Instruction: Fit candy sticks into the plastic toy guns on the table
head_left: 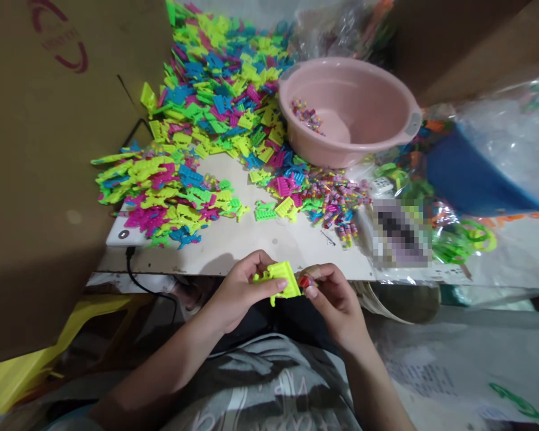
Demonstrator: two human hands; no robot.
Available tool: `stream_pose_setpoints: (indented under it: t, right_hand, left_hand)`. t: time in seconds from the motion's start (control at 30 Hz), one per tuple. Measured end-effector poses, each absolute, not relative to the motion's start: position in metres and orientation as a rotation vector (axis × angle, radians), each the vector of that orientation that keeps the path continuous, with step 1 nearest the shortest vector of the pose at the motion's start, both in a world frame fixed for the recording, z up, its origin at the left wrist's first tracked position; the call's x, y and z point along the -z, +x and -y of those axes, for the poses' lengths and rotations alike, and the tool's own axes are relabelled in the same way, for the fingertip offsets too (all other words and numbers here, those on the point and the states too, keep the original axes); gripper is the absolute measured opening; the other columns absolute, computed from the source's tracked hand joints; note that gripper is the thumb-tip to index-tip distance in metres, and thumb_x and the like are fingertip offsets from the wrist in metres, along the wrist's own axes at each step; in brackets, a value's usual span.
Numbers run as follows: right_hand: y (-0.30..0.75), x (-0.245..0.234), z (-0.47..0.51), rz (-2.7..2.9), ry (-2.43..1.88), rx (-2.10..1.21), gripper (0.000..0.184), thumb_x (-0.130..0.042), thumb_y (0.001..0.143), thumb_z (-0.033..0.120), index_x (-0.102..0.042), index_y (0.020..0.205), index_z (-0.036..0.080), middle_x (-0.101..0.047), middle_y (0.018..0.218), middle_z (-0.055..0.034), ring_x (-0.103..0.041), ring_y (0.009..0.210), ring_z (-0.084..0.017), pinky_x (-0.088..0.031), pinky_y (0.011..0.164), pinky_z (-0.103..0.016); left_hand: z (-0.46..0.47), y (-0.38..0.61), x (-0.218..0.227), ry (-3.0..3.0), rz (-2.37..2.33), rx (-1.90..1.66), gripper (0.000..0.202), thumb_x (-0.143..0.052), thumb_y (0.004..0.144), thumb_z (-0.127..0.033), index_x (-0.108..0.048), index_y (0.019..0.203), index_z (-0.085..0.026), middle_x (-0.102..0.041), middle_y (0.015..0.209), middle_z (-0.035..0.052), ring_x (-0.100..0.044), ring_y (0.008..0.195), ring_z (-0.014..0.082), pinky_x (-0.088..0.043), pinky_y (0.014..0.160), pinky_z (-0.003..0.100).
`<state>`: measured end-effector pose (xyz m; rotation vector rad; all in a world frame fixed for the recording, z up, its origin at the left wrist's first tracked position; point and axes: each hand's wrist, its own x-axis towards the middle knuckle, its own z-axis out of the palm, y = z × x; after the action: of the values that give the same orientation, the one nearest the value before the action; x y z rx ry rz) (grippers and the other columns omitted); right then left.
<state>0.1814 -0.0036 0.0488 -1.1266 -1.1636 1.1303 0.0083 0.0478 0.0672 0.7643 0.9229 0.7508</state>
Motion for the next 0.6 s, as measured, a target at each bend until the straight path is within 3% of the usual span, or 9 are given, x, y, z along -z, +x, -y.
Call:
stream_pose_setpoints:
  t: [0.1,0.27,0.6]
  right_hand:
    - [0.179,-0.052,0.008,1.263,-1.191,-0.927,0.005,-0.064,0.092,0.025,-0.06,0.096,0.024,-0.066,0.086,-0.0015,-0.062,0.081,-0.016,-0.051,0.073,-0.028]
    - [0.174,-0.063,0.016,1.594,-1.279,-0.423,0.022,-0.065,0.086,0.01,-0.059,0.1,0.026,-0.067,0.09,-0.0033,-0.064,0.083,-0.018,-0.052,0.073,-0.03]
    - [0.17,-0.063,0.018,1.775,-1.341,-0.177,0.026,-0.055,0.092,0.01,-0.053,0.114,0.023,-0.068,0.097,-0.0065,-0.067,0.087,-0.019,-0.056,0.072,-0.03]
  left_hand:
    - [-0.046,0.008,-0.065,0.937,-1.002,-0.847,0.032,-0.083,0.065,-0.029,-0.055,0.077,-0.019,-0.061,0.076,-0.0029,-0.056,0.07,0.0113,-0.044,0.065,0.021]
    - [-0.035,0.016,-0.064,1.174,-1.004,-1.069,0.024,-0.075,0.074,-0.023,-0.051,0.076,-0.021,-0.063,0.089,0.0027,-0.062,0.083,0.0155,-0.048,0.074,0.025]
    - [-0.023,0.019,-0.055,1.545,-0.858,-1.309,0.021,-0.066,0.08,-0.005,-0.053,0.081,-0.021,-0.067,0.085,0.0021,-0.072,0.085,0.016,-0.057,0.074,0.026]
